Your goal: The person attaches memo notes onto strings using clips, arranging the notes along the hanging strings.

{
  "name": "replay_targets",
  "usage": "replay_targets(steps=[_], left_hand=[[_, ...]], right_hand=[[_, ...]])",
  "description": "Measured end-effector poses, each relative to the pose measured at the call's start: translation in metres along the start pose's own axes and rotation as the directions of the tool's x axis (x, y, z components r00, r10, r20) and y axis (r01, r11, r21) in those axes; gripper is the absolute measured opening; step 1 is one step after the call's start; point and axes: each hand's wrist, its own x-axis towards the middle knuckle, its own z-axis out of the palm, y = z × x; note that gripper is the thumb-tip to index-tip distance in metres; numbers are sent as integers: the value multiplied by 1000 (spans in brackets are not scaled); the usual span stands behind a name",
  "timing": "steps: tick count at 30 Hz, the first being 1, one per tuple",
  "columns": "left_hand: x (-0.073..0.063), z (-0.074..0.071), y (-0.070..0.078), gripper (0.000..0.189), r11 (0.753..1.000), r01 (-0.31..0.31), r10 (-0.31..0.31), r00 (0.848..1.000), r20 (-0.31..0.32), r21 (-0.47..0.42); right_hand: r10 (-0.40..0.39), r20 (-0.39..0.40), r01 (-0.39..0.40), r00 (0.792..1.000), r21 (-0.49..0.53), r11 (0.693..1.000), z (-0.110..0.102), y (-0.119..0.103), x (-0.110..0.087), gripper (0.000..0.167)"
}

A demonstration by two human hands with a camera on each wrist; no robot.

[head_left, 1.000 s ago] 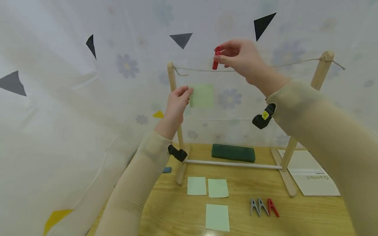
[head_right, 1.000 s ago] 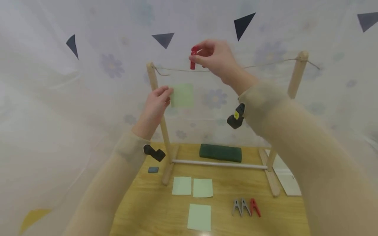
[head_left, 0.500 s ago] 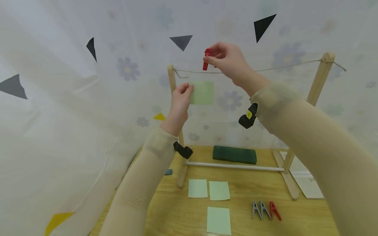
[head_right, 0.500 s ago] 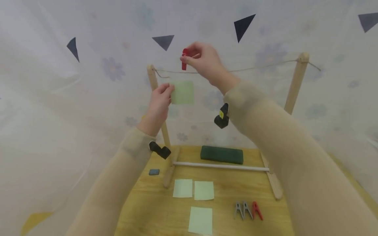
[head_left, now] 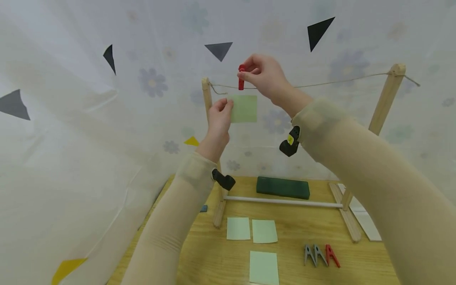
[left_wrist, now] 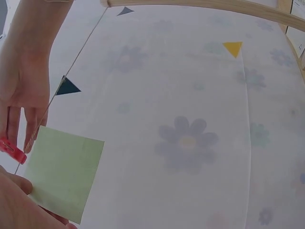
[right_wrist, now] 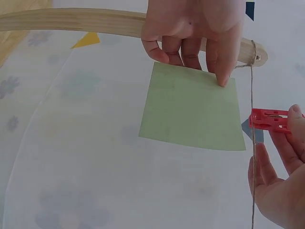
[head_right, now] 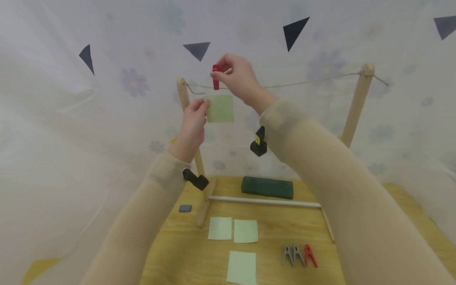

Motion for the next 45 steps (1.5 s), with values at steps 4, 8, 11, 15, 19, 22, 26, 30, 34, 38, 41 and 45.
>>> replay_targets(steps=[4, 8, 11, 15, 19, 22, 26, 30, 34, 38, 41, 45], left_hand=[[-1, 2, 0, 31, 1000, 4, -4, 1000, -1, 6], [-1, 4, 1, 32, 1000, -2, 2, 1000, -3, 16], [-1, 4, 1, 31, 1000, -8, 8, 1000, -10, 23], [-1, 4, 1, 30, 1000, -14, 14, 1000, -10, 24], [-2, 3, 3, 31, 1000, -3, 3, 1000, 0, 21], [-2, 2, 3, 32, 1000, 2, -3, 1000, 6, 22], [-1, 2, 3, 33, 1000, 10, -11, 1000, 2, 19], [-1, 2, 3, 34, 1000, 13, -13, 1000, -1, 13], [-1, 1, 4, 35, 1000, 12, -12, 1000, 2, 10], [0, -1, 4, 35, 1000, 19, -19, 1000, -3, 8], [0, -2, 5, 35, 1000, 29, -29, 1000, -6, 3], [0, -2, 6, 37, 999, 38, -38, 999, -3, 3]], right_hand=[[8, -8, -8, 1000, -21, 1000, 0, 1, 0, 25], [7, -11, -7, 1000, -49, 999, 0, 3, -1, 25], [5, -4, -6, 1000, -73, 997, 1, 4, -1, 26], [11, 6, -10, 1000, -100, 995, 1, 5, -1, 29], [14, 26, -11, 1000, -124, 992, 2, 4, -2, 31], [16, 34, -11, 999, -145, 989, 3, 4, -2, 32], [14, 36, -8, 999, -182, 983, 4, 3, -1, 32], [20, 40, -12, 999, -211, 977, 5, 3, -1, 32], [28, 43, -17, 999, -231, 973, 6, 2, 0, 32], [37, 56, -23, 998, -243, 970, 8, 1, 0, 33], [46, 66, -29, 997, -241, 970, 9, 0, 0, 34], [50, 71, -32, 996, -238, 971, 9, -1, 0, 34]])
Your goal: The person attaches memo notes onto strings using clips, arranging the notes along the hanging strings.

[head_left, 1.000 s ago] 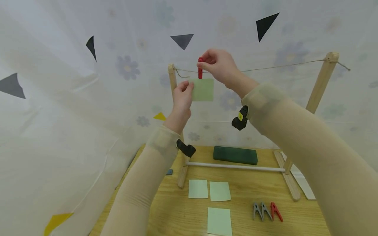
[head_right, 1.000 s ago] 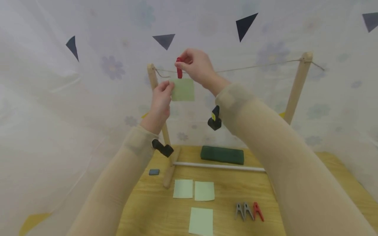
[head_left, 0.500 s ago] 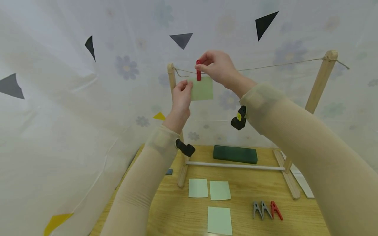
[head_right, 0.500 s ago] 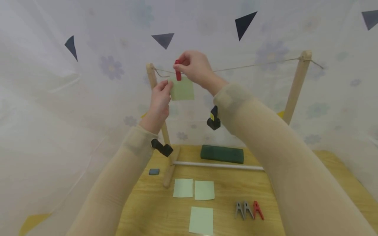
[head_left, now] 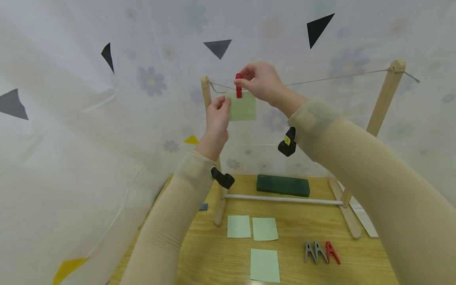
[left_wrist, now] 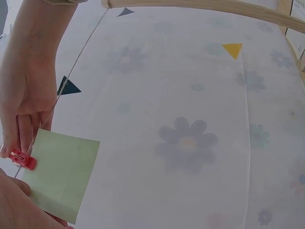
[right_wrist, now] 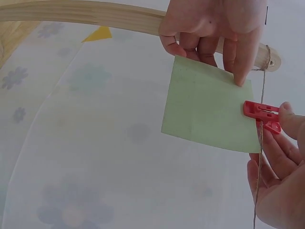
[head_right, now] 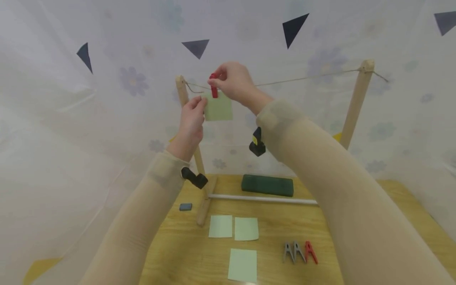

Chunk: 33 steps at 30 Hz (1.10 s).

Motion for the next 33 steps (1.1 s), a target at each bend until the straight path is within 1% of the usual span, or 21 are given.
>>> replay_targets(steps=[5, 10, 15, 19, 23, 26, 33], left_hand=[[-1, -1, -1, 38, 1000, -16, 16, 1000, 10, 0], [-1, -4, -3, 36, 1000, -19, 19, 1000, 21, 16], [-2, -8, -4, 35, 999, -16, 14, 998, 56, 28], [-3, -9, -6, 37, 999, -2, -2, 997, 83, 42], [-5, -10, -11, 38, 998, 33, -38, 993, 108, 46], [-6, -10, -16, 40, 997, 54, -60, 992, 113, 55], [-4, -11, -32, 40, 996, 45, -53, 994, 96, 83]], right_hand=[[18, 7, -18, 1000, -9, 1000, 0, 0, 0, 37], [42, 15, -42, 999, -8, 999, 0, -2, 2, 40], [32, 22, -32, 999, 9, 999, -2, -4, 2, 43], [16, 24, -16, 1000, 8, 1000, -2, -4, 3, 44], [4, 28, -4, 1000, 18, 1000, -2, -4, 4, 43], [-2, 30, 1, 1000, 31, 1000, -2, -2, 3, 44], [12, 41, -14, 999, 46, 999, -1, 1, 3, 52]])
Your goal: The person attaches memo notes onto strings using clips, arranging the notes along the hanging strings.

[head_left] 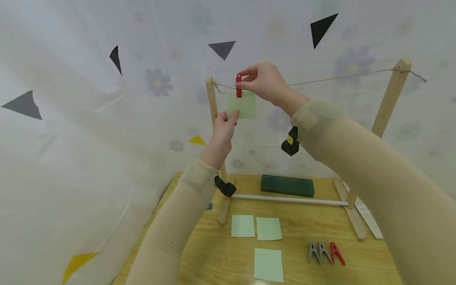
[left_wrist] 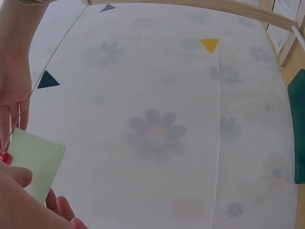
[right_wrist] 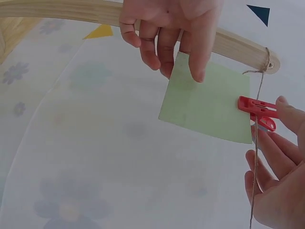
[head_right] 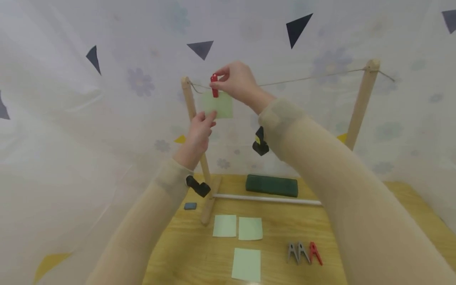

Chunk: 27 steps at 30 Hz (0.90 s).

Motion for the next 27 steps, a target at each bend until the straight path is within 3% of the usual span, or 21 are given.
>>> replay_targets(steps=[7, 13, 20, 27], left_hand=[[0, -1, -14, 39, 999, 48, -48, 999, 16, 8], [1, -5, -25, 40, 999, 30, -31, 999, 20, 39], [-4, -12, -36, 41, 995, 61, -65, 996, 64, 74], [-12, -22, -51, 40, 986, 57, -73, 992, 99, 158]], right_hand=[[-22, -26, 21, 999, -27, 999, -11, 2, -7, 58], [-70, -75, 68, 995, -34, 997, -27, 3, -19, 56], [-155, -100, 152, 983, -38, 988, -36, 12, -36, 52], [-198, -77, 196, 977, -27, 980, -37, 24, -59, 48]])
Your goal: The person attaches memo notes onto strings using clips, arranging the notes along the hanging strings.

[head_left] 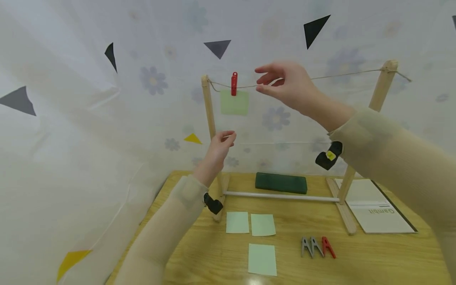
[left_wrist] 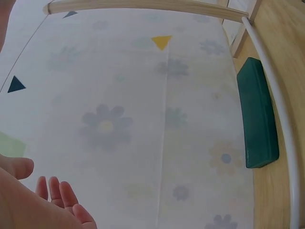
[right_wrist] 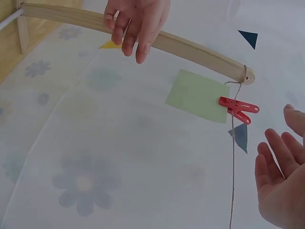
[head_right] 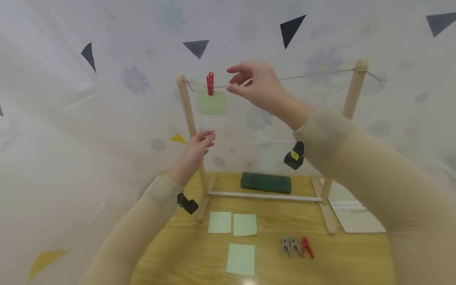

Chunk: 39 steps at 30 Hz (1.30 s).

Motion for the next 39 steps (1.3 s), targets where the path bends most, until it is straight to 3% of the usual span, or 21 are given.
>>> replay_targets(steps=[8, 14, 24, 31, 39], left_hand=[[-7, -11, -29, 38, 994, -2, -2, 999, 40, 110], [-19, -17, -50, 34, 982, 23, -37, 997, 72, 189], [-44, -5, -73, 31, 962, -38, -14, 982, 190, 269], [-60, -1, -89, 30, 950, -37, -44, 967, 251, 309], [-74, 4, -112, 31, 957, -8, -80, 954, 291, 289]], right_hand=[[16, 37, -16, 999, -6, 1000, -1, 20, -31, 44], [12, 61, -11, 998, -4, 1000, 3, 41, -56, 41], [92, 126, -92, 988, -13, 996, 10, 74, -99, 43], [112, 169, -108, 979, -31, 994, 23, 101, -128, 45], [160, 205, -160, 966, -17, 987, 30, 123, -158, 43]])
